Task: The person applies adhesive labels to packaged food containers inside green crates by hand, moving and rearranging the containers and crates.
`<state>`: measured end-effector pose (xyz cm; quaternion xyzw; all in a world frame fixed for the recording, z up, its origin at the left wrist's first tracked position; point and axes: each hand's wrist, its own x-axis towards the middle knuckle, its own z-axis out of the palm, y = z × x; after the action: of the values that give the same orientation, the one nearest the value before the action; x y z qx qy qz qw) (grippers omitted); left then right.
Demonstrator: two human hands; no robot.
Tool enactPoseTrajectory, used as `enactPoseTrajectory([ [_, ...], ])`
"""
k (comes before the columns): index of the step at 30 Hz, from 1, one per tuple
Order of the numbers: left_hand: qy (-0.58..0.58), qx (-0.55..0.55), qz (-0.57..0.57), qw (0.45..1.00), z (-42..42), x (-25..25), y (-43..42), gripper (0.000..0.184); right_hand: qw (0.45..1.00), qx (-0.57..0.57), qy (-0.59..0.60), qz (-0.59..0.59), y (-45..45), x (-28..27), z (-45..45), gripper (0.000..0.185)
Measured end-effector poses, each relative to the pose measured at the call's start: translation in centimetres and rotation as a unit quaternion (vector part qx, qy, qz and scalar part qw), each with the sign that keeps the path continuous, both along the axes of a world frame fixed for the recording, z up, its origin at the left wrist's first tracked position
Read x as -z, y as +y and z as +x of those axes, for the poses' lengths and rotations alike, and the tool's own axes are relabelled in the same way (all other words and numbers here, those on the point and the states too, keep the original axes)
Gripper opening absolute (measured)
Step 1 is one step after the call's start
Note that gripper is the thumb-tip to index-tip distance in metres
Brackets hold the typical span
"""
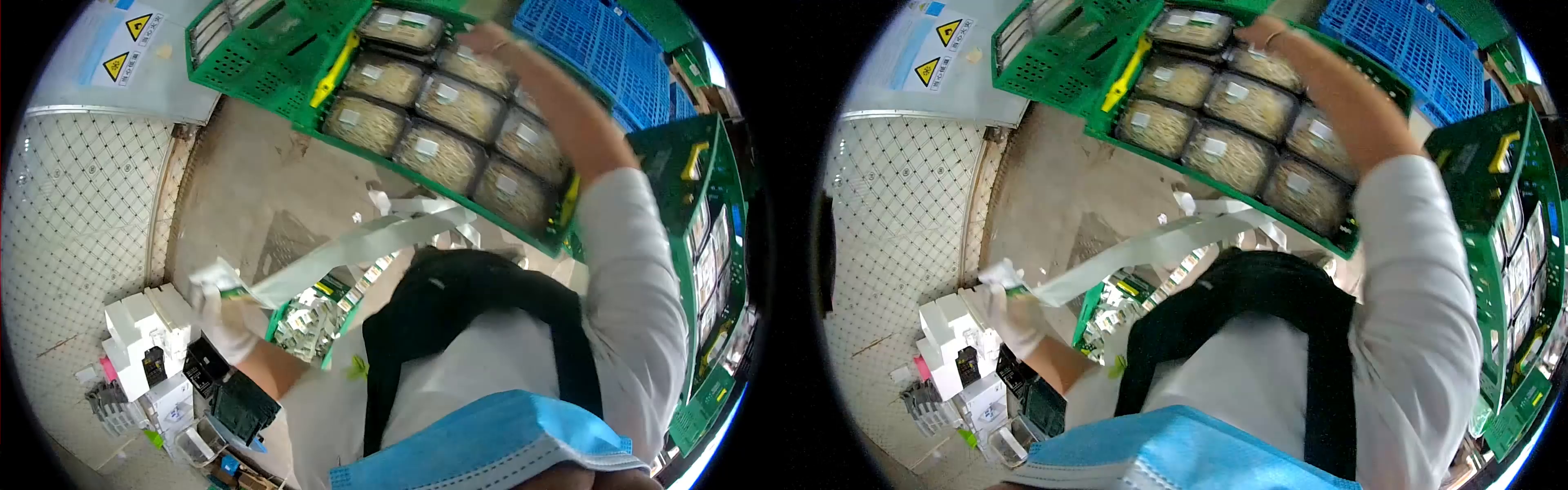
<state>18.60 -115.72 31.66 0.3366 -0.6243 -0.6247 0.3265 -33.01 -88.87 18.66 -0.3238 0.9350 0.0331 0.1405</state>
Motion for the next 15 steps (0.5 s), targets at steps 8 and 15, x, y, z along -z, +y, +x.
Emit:
enactPoseTrajectory([
  [8,0.090,-0.023,0.097,0.991,0.9,6.4,-4.7,0.024,0.705,0.469,-0.173,-0.503,-10.6,7.3,-0.5,0.038],
  [15,0.028,0.203,0.142,0.968,-6.0,7.0,-2.0,0.043,0.784,0.125,0.282,-0.538,8.4,-18.4,4.4,0.026],
])
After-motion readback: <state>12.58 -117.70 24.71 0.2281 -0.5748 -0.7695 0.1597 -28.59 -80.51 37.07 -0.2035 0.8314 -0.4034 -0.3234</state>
